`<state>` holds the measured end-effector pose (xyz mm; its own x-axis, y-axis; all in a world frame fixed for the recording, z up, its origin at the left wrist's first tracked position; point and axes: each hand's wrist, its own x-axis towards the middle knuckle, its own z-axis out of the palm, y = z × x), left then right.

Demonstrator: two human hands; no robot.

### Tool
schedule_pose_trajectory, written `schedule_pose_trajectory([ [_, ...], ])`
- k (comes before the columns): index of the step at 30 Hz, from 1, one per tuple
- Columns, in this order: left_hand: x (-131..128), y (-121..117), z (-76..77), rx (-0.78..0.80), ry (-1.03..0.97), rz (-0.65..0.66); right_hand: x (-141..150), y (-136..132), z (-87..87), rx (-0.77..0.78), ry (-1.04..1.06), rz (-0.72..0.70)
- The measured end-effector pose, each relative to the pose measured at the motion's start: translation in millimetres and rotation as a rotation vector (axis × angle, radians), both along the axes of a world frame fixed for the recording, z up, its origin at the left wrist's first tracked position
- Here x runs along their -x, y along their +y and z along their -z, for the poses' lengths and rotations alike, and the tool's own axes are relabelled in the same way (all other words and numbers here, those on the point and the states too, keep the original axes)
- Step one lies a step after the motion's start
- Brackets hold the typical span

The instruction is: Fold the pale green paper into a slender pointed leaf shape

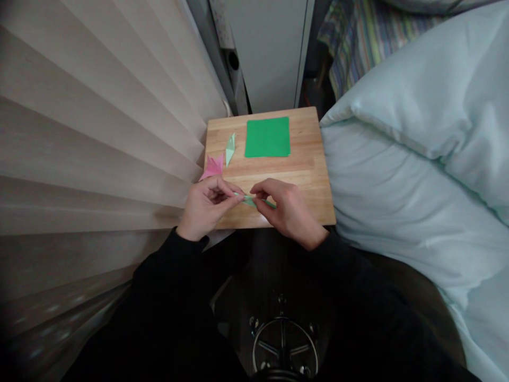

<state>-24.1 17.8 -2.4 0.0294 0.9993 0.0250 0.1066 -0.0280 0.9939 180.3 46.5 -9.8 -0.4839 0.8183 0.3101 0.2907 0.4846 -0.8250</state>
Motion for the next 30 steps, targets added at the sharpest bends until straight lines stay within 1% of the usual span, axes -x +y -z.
schedule_pose_trajectory([
  [2,-2.0,0.2,-2.2,0.028,-0.013,-0.004,1.8,-1.2,-0.6,0.021,-0.014,-0.036],
  [4,-3.9,0.5,-3.5,0.055,-0.026,-0.029,4.6,-3.6,-1.2,0.084,0.009,-0.051],
  [6,-6.4,0.5,-3.1,0.083,-0.064,-0.062,8.3,-7.0,-0.9,0.201,0.075,-0.033],
  [9,-11.0,-0.5,-0.4,0.129,-0.174,-0.084,13.8,-11.1,1.7,0.411,0.228,0.006],
  [12,-14.6,-1.8,1.3,0.211,-0.321,-0.088,16.6,-11.7,4.7,0.528,0.331,0.053],
  [15,-15.8,-2.5,0.3,0.29,-0.412,-0.068,16.9,-10.5,6.2,0.569,0.34,0.059],
  [19,-16.3,-2.3,-1.5,0.297,-0.421,-0.038,16.6,-9.8,7.1,0.608,0.329,0.033],
  [25,-15.4,-1.1,0.2,0.305,-0.477,-0.113,16.5,-8.7,7.9,0.676,0.37,-0.004],
  [30,-14.4,-0.5,0.8,0.301,-0.471,-0.125,16.4,-8.3,8.5,0.685,0.349,0.004],
])
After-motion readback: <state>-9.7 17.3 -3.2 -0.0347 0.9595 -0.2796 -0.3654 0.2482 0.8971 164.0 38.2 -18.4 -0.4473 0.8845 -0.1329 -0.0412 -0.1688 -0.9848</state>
